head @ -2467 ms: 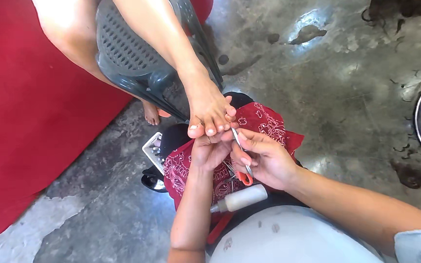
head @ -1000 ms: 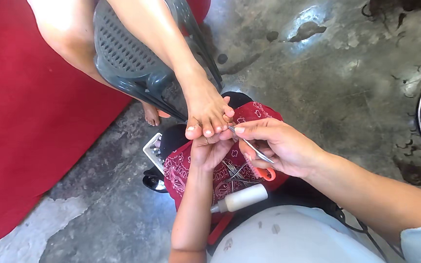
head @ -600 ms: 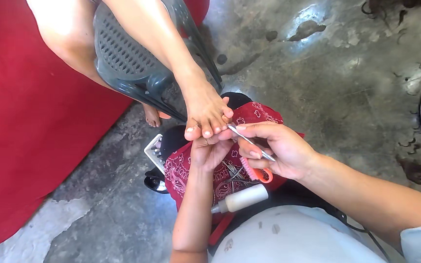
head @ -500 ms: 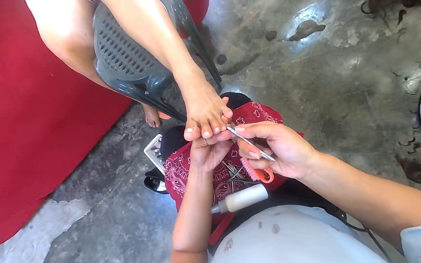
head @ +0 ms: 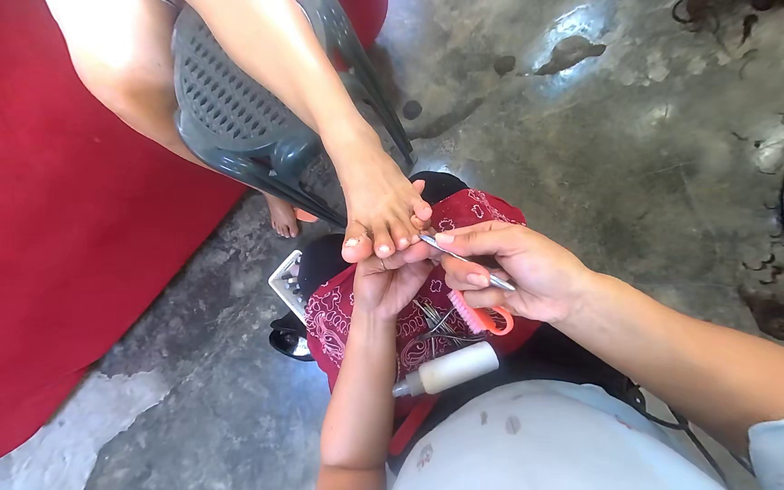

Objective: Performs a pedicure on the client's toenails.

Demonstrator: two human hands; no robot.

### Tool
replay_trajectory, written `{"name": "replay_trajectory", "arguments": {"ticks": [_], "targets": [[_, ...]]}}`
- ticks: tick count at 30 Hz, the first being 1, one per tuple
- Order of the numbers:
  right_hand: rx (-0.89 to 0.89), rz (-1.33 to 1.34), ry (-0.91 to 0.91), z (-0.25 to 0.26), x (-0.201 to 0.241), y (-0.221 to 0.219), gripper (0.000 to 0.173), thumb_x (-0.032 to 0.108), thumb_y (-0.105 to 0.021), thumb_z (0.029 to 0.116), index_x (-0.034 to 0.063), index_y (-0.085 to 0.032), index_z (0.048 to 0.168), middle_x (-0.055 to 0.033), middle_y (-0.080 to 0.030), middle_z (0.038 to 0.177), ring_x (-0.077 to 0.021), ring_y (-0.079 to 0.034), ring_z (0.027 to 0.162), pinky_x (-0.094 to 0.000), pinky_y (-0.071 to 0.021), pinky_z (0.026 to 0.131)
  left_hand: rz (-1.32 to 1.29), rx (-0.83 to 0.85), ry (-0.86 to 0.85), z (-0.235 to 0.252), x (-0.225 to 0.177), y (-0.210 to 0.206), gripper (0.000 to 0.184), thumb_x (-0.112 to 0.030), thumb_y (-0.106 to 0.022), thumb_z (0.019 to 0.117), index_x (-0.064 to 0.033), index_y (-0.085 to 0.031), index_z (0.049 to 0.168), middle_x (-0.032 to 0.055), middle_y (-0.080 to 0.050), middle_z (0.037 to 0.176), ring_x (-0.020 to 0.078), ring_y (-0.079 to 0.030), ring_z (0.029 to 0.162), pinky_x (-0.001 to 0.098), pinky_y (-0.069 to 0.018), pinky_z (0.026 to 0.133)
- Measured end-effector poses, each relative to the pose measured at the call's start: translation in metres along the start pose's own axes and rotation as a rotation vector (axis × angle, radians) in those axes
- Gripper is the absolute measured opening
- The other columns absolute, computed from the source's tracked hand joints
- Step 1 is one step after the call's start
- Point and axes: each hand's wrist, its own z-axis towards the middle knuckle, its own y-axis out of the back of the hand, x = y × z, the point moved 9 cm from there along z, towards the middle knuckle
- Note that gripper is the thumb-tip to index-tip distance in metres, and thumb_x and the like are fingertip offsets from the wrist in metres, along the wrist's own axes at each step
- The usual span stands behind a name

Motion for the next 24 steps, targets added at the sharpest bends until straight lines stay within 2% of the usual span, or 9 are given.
{"name": "replay_trajectory", "arguments": {"ticks": [2, 3, 6, 9, 12, 15, 17, 20, 24], "targets": [[0.014, 0.02, 0.024, 0.0, -0.001, 0.0, 0.036, 0.021, -0.037, 0.1089, 0.0016, -0.066, 0.104, 0.0041, -0.046, 0.058, 0.0019, -0.039, 0.04, -0.0109, -0.0355, 0.037, -0.016, 0.007, 0.004, 0.001, 0.001, -0.002, 0.062, -0.012, -0.07, 0.0907, -0.0026, -0.041, 0.145, 0.0073, -0.063, 0.107, 0.0143, -0.066, 0.092, 0.0268, -0.0565, 0.085], [0.015, 0.033, 0.03, -0.001, -0.002, 0.0, 0.036, 0.021, -0.036, 0.109, 0.0015, -0.066, 0.105, 0.0043, -0.046, 0.058, 0.0018, -0.039, 0.04, -0.0111, -0.0353, 0.037, -0.008, 0.005, 0.002, 0.001, 0.0, -0.002, 0.063, -0.012, -0.07, 0.0903, -0.0024, -0.041, 0.145, 0.0072, -0.063, 0.107, 0.0139, -0.066, 0.092, 0.0262, -0.0564, 0.085], [-0.004, 0.05, 0.016, -0.001, -0.004, 0.001, 0.036, 0.021, -0.037, 0.1093, 0.0007, -0.067, 0.108, 0.0041, -0.046, 0.058, 0.0016, -0.039, 0.04, -0.0112, -0.0355, 0.037, 0.054, 0.002, -0.01, -0.001, -0.001, 0.0, 0.046, -0.01, -0.072, 0.0888, -0.0026, -0.056, 0.131, 0.0083, -0.068, 0.104, 0.0181, -0.068, 0.095, 0.0336, -0.0563, 0.09], [-0.034, 0.042, -0.016, -0.002, -0.004, 0.001, 0.034, 0.021, -0.038, 0.1086, 0.0012, -0.066, 0.109, 0.0041, -0.046, 0.06, 0.0022, -0.039, 0.041, -0.0106, -0.0348, 0.037, 0.038, -0.004, -0.001, -0.001, -0.001, 0.0, 0.044, -0.01, -0.071, 0.0891, -0.0023, -0.056, 0.13, 0.0086, -0.068, 0.103, 0.0189, -0.069, 0.095, 0.0342, -0.0568, 0.09], [-0.046, 0.061, -0.049, -0.002, -0.004, 0.0, 0.034, 0.022, -0.039, 0.1085, 0.0016, -0.066, 0.109, 0.0042, -0.047, 0.061, 0.0029, -0.038, 0.041, -0.0097, -0.0337, 0.038, -0.021, 0.007, 0.009, 0.002, 0.001, -0.001, 0.065, -0.011, -0.071, 0.089, -0.003, -0.04, 0.146, 0.0073, -0.063, 0.105, 0.0146, -0.067, 0.091, 0.0268, -0.0567, 0.085], [-0.042, 0.071, -0.05, -0.002, -0.003, -0.001, 0.033, 0.021, -0.039, 0.1085, 0.0012, -0.065, 0.108, 0.0043, -0.046, 0.061, 0.0031, -0.039, 0.041, -0.0094, -0.0354, 0.038, -0.029, 0.012, 0.01, 0.003, 0.001, -0.002, 0.068, -0.012, -0.072, 0.0887, -0.0026, -0.038, 0.147, 0.0075, -0.064, 0.104, 0.0144, -0.067, 0.088, 0.027, -0.0569, 0.083], [-0.04, 0.024, -0.032, 0.0, -0.002, 0.0, 0.032, 0.021, -0.04, 0.1086, 0.0022, -0.065, 0.099, 0.0038, -0.046, 0.06, 0.0025, -0.038, 0.041, -0.0103, -0.0348, 0.038, -0.035, 0.004, 0.014, 0.003, 0.001, -0.002, 0.067, -0.013, -0.072, 0.0885, -0.0032, -0.039, 0.146, 0.0064, -0.063, 0.102, 0.0135, -0.066, 0.087, 0.0255, -0.0566, 0.082], [0.05, -0.034, 0.065, 0.004, 0.001, 0.002, 0.038, 0.023, -0.038, 0.1095, 0.0016, -0.068, 0.099, 0.0045, -0.046, 0.056, 0.0012, -0.04, 0.04, -0.0126, -0.0369, 0.037, -0.024, 0.01, 0.009, 0.003, 0.001, -0.002, 0.068, -0.013, -0.072, 0.0889, -0.0024, -0.038, 0.147, 0.0073, -0.064, 0.104, 0.0145, -0.067, 0.089, 0.0265, -0.0572, 0.083], [0.273, -0.073, 0.381, 0.007, 0.022, -0.011, 0.038, 0.024, -0.038, 0.1082, 0.0078, -0.06, 0.082, 0.0047, -0.045, 0.052, -0.0012, -0.043, 0.04, -0.0161, -0.0391, 0.04, 0.101, 0.011, -0.015, 0.002, 0.001, -0.004, 0.058, -0.013, -0.071, 0.0885, -0.0041, -0.048, 0.14, 0.0045, -0.065, 0.101, 0.0141, -0.066, 0.09, 0.0303, -0.0558, 0.086]]}}
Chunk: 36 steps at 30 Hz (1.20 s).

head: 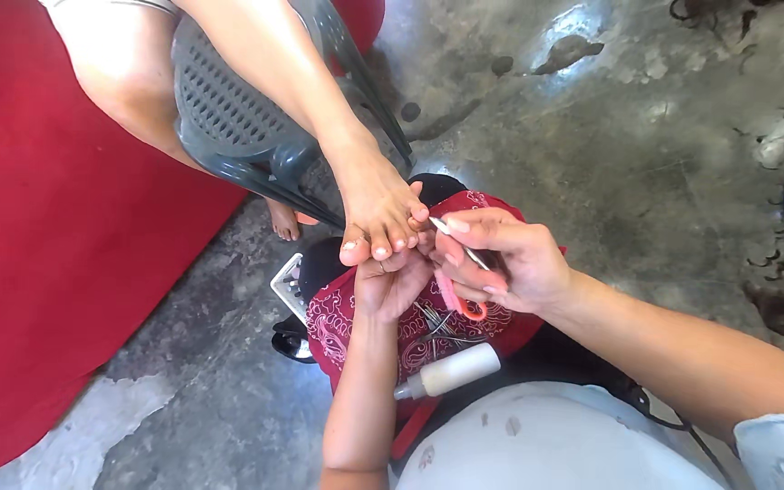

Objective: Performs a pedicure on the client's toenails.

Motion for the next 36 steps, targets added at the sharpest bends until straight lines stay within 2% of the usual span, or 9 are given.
{"name": "replay_trajectory", "arguments": {"ticks": [1, 4, 9, 12, 14, 16, 22, 28, 36], "targets": [[0.023, -0.041, 0.067, 0.006, 0.007, -0.004, 0.038, 0.022, -0.038, 0.1067, 0.0081, -0.061, 0.08, 0.0048, -0.046, 0.052, -0.001, -0.043, 0.04, -0.0165, -0.0391, 0.039, -0.007, 0.013, -0.001, -0.001, 0.0, -0.001, 0.052, -0.012, -0.07, 0.0891, -0.0041, -0.051, 0.137, 0.0049, -0.066, 0.102, 0.0147, -0.066, 0.092, 0.0308, -0.0557, 0.088], [0.027, -0.232, 0.212, 0.03, 0.027, -0.018, 0.036, 0.013, -0.033, 0.1034, 0.0075, -0.061, 0.082, 0.0044, -0.054, 0.057, -0.0001, -0.046, 0.044, -0.0162, -0.0387, 0.042, 0.014, -0.01, -0.025, -0.004, -0.002, 0.001, 0.011, -0.01, -0.072, 0.0872, -0.0078, -0.072, 0.098, 0.0068, -0.073, 0.096, 0.0186, -0.071, 0.093, 0.0369, -0.0572, 0.089], [-0.112, -0.395, 0.5, 0.043, 0.074, -0.035, 0.028, 0.011, -0.032, 0.1115, -0.0039, -0.054, 0.121, 0.0008, -0.056, 0.073, -0.0051, -0.052, 0.059, -0.0199, -0.048, 0.055, 0.075, -0.045, -0.012, -0.004, -0.001, 0.006, 0.015, -0.015, -0.076, 0.0852, -0.0114, -0.071, 0.099, 0.0072, -0.07, 0.104, 0.0223, -0.067, 0.102, 0.0421, -0.0541, 0.094], [-0.23, -0.319, 0.289, 0.028, 0.068, -0.019, 0.033, 0.014, -0.036, 0.1102, -0.0007, -0.065, 0.106, 0.003, -0.051, 0.059, -0.0043, -0.047, 0.045, -0.0191, -0.0446, 0.042, 0.04, -0.024, 0.013, -0.004, 0.001, 0.004, 0.026, -0.015, -0.075, 0.0872, -0.0085, -0.068, 0.112, 0.0082, -0.07, 0.109, 0.0226, -0.066, 0.107, 0.0426, -0.0519, 0.099], [-0.268, -0.297, -0.015, 0.011, 0.038, -0.004, 0.039, 0.022, -0.036, 0.1094, 0.0048, -0.066, 0.092, 0.0024, -0.051, 0.054, -0.0035, -0.045, 0.04, -0.0187, -0.0408, 0.037, 0.012, -0.026, 0.009, -0.003, 0.001, 0.002, 0.033, -0.013, -0.074, 0.0877, -0.0076, -0.064, 0.119, 0.0064, -0.068, 0.102, 0.019, -0.067, 0.096, 0.0373, -0.055, 0.091], [-0.285, -0.311, -0.222, -0.009, 0.012, 0.008, 0.043, 0.027, -0.037, 0.1097, 0.0047, -0.069, 0.094, 0.0006, -0.055, 0.054, -0.0027, -0.044, 0.038, -0.0173, -0.0385, 0.035, -0.015, -0.021, 0.009, -0.002, 0.002, 0.001, 0.052, -0.014, -0.072, 0.0889, -0.0066, -0.052, 0.136, 0.0045, -0.065, 0.098, 0.0154, -0.066, 0.086, 0.0307, -0.0565, 0.081], [-0.227, -0.495, -0.289, -0.013, 0.009, 0.018, 0.033, 0.016, -0.041, 0.1103, 0.0003, -0.07, 0.116, -0.0046, -0.057, 0.056, -0.0046, -0.041, 0.036, -0.0164, -0.0334, 0.032, 0.052, -0.024, -0.01, -0.001, 0.0, -0.004, 0.025, -0.026, -0.076, 0.0861, -0.0104, -0.066, 0.102, 0.0034, -0.067, 0.092, 0.0171, -0.068, 0.092, 0.0363, -0.0559, 0.088], [-0.077, -0.915, -0.21, -0.001, 0.029, 0.005, 0.027, 0.014, -0.047, 0.1081, 0.0025, -0.071, 0.113, 0.0013, -0.062, 0.063, -0.0033, -0.056, 0.048, -0.0166, -0.0489, 0.045, 0.088, -0.046, -0.035, -0.002, -0.002, -0.004, 0.021, -0.022, -0.075, 0.0868, -0.0107, -0.067, 0.103, 0.004, -0.068, 0.099, 0.0181, -0.067, 0.098, 0.0381, -0.0558, 0.091], [-0.092, -1.116, -0.213, 0.003, 0.034, -0.003, 0.024, 0.015, -0.049, 0.1069, 0.0059, -0.071, 0.11, 0.004, -0.064, 0.066, -0.0005, -0.057, 0.049, -0.0155, -0.0492, 0.046, 0.077, -0.059, -0.054, -0.002, -0.004, -0.004, 0.019, -0.019, -0.073, 0.0862, -0.0115, -0.066, 0.102, 0.003, -0.068, 0.096, 0.0166, -0.067, 0.094, 0.0366, -0.0556, 0.089]]}}
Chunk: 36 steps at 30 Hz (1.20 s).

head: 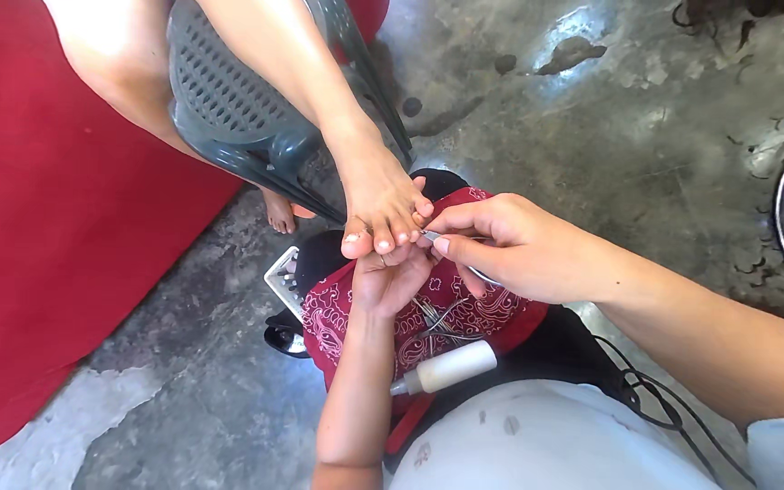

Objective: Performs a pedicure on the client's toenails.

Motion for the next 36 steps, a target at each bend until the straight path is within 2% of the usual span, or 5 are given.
{"name": "replay_trajectory", "arguments": {"ticks": [4, 9, 13, 25, 36], "targets": [[-0.006, 0.049, 0.006, 0.001, -0.002, 0.0, 0.024, 0.015, -0.049, 0.1069, 0.0053, -0.071, 0.108, 0.0034, -0.062, 0.064, -0.0009, -0.056, 0.048, -0.0156, -0.0488, 0.045, -0.021, 0.017, 0.028, -0.002, 0.001, 0.009, 0.034, -0.015, -0.072, 0.0881, -0.0076, -0.063, 0.12, 0.0054, -0.068, 0.104, 0.0183, -0.067, 0.1, 0.0379, -0.0539, 0.095], [0.091, 0.487, -0.155, 0.003, -0.021, -0.005, 0.029, 0.014, -0.043, 0.1091, 0.0017, -0.069, 0.111, -0.0004, -0.058, 0.059, -0.002, -0.045, 0.04, -0.0149, -0.0356, 0.036, -0.01, 0.006, 0.044, -0.002, 0.003, 0.011, 0.034, -0.013, -0.072, 0.0874, -0.0071, -0.063, 0.12, 0.0061, -0.067, 0.102, 0.0172, -0.067, 0.095, 0.0345, -0.0549, 0.089], [0.098, 0.633, -0.189, 0.004, -0.027, -0.007, 0.03, 0.014, -0.041, 0.1081, 0.0029, -0.069, 0.106, 0.001, -0.056, 0.057, -0.0011, -0.045, 0.038, -0.0146, -0.0384, 0.035, -0.011, 0.015, 0.045, -0.002, 0.002, 0.011, 0.033, -0.014, -0.072, 0.0877, -0.007, -0.064, 0.119, 0.0057, -0.068, 0.098, 0.0174, -0.067, 0.092, 0.0351, -0.0557, 0.086], [0.045, 0.046, -0.013, 0.001, -0.004, 0.002, 0.025, 0.013, -0.048, 0.1064, 0.0051, -0.072, 0.111, 0.0033, -0.063, 0.064, -0.0011, -0.057, 0.049, -0.0157, -0.0484, 0.046, 0.021, 0.007, 0.027, -0.001, 0.001, 0.012, 0.037, -0.015, -0.073, 0.0874, -0.0074, -0.063, 0.122, 0.0073, -0.068, 0.11, 0.021, -0.067, 0.105, 0.04, -0.0541, 0.096], [0.055, 0.075, 0.017, 0.006, -0.004, 0.002, 0.026, 0.015, -0.048, 0.1073, 0.005, -0.072, 0.104, 0.0029, -0.058, 0.061, -0.0016, -0.052, 0.046, -0.0161, -0.0456, 0.043, 0.037, -0.001, 0.03, -0.002, 0.001, 0.013, 0.036, -0.015, -0.075, 0.0857, -0.0079, -0.064, 0.119, 0.0042, -0.069, 0.098, 0.0165, -0.068, 0.093, 0.0358, -0.0559, 0.089]]}}
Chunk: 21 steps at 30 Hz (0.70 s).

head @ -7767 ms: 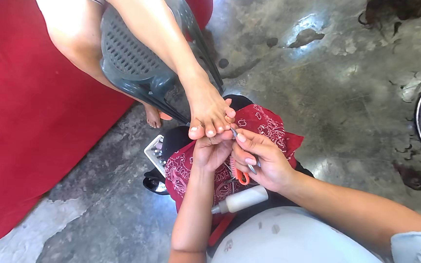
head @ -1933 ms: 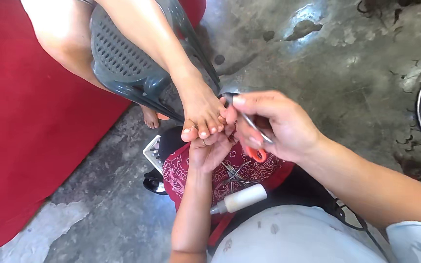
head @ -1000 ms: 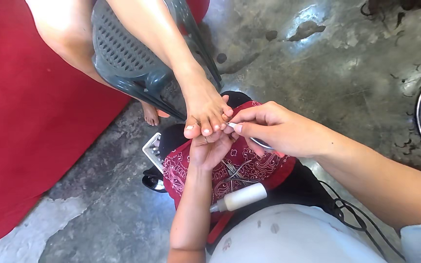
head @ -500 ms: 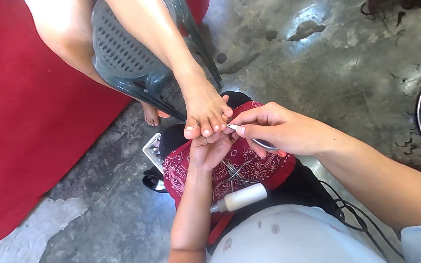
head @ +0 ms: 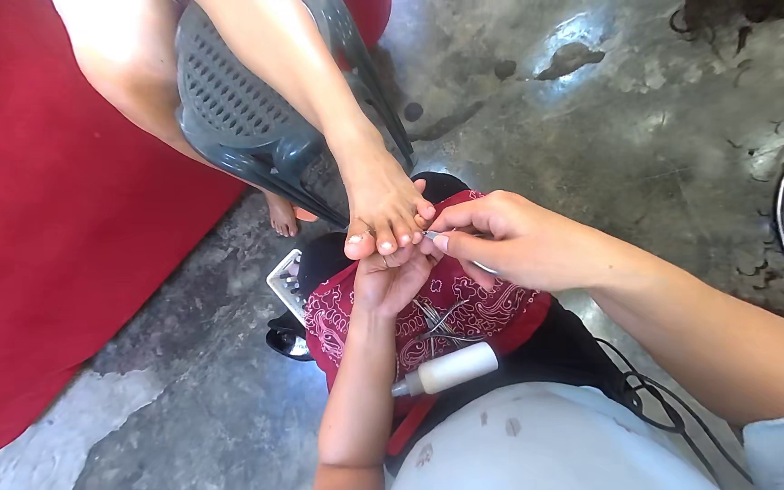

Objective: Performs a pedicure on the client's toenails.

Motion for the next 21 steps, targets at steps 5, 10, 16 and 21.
{"name": "replay_trajectory", "arguments": {"ticks": [5, 10, 16, 21], "targets": [[0.1, 0.64, -0.003, 0.005, -0.019, -0.005, 0.033, 0.017, -0.038, 0.1063, 0.006, -0.065, 0.091, 0.0032, -0.053, 0.054, -0.0005, -0.047, 0.04, -0.0151, -0.0404, 0.037, 0.018, -0.003, 0.01, 0.001, 0.002, 0.001, 0.028, -0.018, -0.077, 0.0849, -0.0102, -0.066, 0.11, 0.0027, -0.065, 0.094, 0.0158, -0.064, 0.088, 0.0341, -0.0535, 0.083], [0.031, 0.879, -0.211, -0.011, -0.041, -0.026, 0.039, 0.024, -0.037, 0.1078, 0.0031, -0.07, 0.102, 0.0016, -0.052, 0.057, 0.0002, -0.039, 0.038, -0.0139, -0.034, 0.035, -0.051, 0.047, 0.004, 0.002, 0.001, -0.009, 0.029, -0.017, -0.073, 0.0883, -0.0082, -0.064, 0.114, 0.0039, -0.067, 0.096, 0.0154, -0.067, 0.089, 0.0333, -0.0564, 0.085], [0.128, 1.061, -0.204, -0.015, -0.037, -0.038, 0.037, 0.024, -0.036, 0.1076, 0.0051, -0.068, 0.106, 0.005, -0.046, 0.057, 0.002, -0.039, 0.04, -0.0119, -0.0354, 0.037, -0.063, 0.04, 0.0, 0.002, 0.0, -0.01, 0.027, -0.017, -0.074, 0.0877, -0.0083, -0.066, 0.111, 0.0057, -0.069, 0.1, 0.0182, -0.068, 0.094, 0.0369, -0.0566, 0.09], [0.112, 1.055, -0.212, -0.016, -0.036, -0.036, 0.036, 0.022, -0.036, 0.1073, 0.0048, -0.067, 0.1, 0.0051, -0.045, 0.057, 0.0023, -0.037, 0.039, -0.0114, -0.0324, 0.036, -0.057, 0.023, -0.001, 0.002, 0.0, -0.009, 0.029, -0.016, -0.073, 0.0882, -0.0075, -0.065, 0.114, 0.0063, -0.069, 0.101, 0.018, -0.069, 0.093, 0.0364, -0.0567, 0.088]]}}
